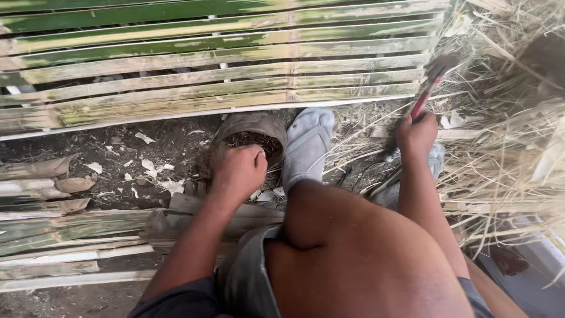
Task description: The person weaves bamboo strips into a mat using a hammer to secure them. They repeatedly pick up nails from a container and hammer them into the bamboo strips to fasten them to a frame.
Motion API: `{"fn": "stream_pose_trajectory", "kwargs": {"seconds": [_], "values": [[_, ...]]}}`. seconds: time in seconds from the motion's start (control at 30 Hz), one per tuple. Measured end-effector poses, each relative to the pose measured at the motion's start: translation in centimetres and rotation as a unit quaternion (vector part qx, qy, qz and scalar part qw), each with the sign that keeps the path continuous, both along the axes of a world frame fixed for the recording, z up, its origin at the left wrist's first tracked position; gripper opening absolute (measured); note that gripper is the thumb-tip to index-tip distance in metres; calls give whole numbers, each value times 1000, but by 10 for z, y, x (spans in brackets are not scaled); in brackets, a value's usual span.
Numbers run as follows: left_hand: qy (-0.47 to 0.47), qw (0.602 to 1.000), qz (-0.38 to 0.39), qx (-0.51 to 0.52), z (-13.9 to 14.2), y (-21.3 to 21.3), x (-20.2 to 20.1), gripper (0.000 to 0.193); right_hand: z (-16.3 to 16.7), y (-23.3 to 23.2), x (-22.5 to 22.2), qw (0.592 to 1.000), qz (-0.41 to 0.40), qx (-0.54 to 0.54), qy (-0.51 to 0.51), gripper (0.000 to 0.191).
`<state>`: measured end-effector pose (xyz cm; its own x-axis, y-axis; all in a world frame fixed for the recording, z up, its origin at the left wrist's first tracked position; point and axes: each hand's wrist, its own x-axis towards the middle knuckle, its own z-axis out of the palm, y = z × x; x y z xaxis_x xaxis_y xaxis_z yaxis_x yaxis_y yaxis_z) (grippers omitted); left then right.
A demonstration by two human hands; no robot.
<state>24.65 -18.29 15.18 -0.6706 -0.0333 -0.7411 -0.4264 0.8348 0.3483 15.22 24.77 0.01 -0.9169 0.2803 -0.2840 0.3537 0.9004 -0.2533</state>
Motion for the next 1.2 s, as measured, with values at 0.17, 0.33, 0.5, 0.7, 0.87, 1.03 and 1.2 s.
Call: {"fn": "stream_pose_trajectory", "kwargs": {"seconds": [0.17, 0.33, 0.5, 0.7, 0.87, 1.03, 1.2], "values": [[177, 984, 31, -15, -69, 19, 25, 38, -2, 0, 16, 998, -44, -4, 44, 34], [211, 976, -31, -55, -112, 21, 27, 21, 40, -8, 44, 991, -71, -76, 85, 28], [212, 977, 21, -5, -91, 13, 24, 19, 73, -53, 55, 885, -251, -387, 62, 27], [182, 983, -17, 5, -33, 18, 14, 15, 100, -79, 15, 828, -208, -515, 81, 29], [187, 980, -5, 61, 4, 26, 14, 18, 117, -71, -21, 880, -152, -447, 45, 33], [257, 942, 92, 194, 8, 58, -37, 26, 111, -67, -89, 969, -23, -232, 77, 30], [418, 869, 68, 256, -34, 118, -150, 18, 97, -63, -122, 978, -15, -208, 1, 34]]}}
